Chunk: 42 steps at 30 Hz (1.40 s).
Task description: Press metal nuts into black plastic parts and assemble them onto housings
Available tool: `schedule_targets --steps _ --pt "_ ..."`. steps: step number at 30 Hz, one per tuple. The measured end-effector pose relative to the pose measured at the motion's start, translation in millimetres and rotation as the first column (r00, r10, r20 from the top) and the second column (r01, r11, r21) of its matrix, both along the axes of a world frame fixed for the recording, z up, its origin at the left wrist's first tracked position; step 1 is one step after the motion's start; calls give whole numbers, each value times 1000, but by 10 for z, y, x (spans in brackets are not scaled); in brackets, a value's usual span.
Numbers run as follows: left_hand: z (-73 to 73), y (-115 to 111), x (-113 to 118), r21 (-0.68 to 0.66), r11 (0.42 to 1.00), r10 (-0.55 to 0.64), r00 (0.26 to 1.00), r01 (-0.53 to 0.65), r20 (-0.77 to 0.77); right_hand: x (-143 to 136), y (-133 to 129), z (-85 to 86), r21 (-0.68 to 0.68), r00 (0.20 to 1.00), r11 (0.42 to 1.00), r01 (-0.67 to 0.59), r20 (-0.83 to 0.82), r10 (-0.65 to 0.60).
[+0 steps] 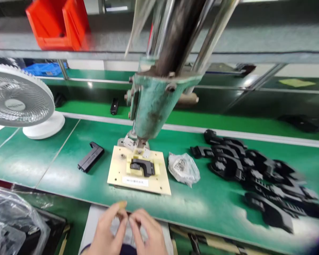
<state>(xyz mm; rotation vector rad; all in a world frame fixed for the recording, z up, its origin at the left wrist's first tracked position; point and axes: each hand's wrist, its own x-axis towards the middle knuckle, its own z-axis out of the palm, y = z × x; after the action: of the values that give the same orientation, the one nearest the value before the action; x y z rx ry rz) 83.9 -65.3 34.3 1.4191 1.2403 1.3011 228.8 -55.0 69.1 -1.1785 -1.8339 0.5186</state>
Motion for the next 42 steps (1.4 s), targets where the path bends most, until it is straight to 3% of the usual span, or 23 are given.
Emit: schedule_targets --steps 3,5,8,12,17,21,25,30,42 --pt "260 369 -83 314 947 117 979 -61 -164 -9 358 95 264 990 954 139 -39 -134" --pt "391 700 -104 417 903 195 964 -105 -181 -31 641 130 373 961 887 274 -63 -270" --pt "490 1121 -77 429 892 232 959 -143 -162 -100 974 158 442 933 830 339 -44 -358" --pt "487 1409 18 394 915 138 985 -87 -102 -173 1159 158 488 913 793 365 -20 -408" --pt "405 1541 99 425 905 15 999 4 -43 -201 1227 110 499 892 767 403 -26 -452" --pt "374 1604 113 448 892 -32 998 56 -62 -263 1270 67 472 872 757 451 -51 -487" --pt "357 1653 100 487 868 -65 995 94 -77 -361 1287 32 477 835 711 517 -97 -542" --pt "333 1734 76 539 836 -43 990 108 -131 -449 1296 -2 488 772 642 591 -111 -626" --pt "265 1856 56 607 782 25 966 141 -258 -491 1357 -55 527 706 543 654 -167 -688"
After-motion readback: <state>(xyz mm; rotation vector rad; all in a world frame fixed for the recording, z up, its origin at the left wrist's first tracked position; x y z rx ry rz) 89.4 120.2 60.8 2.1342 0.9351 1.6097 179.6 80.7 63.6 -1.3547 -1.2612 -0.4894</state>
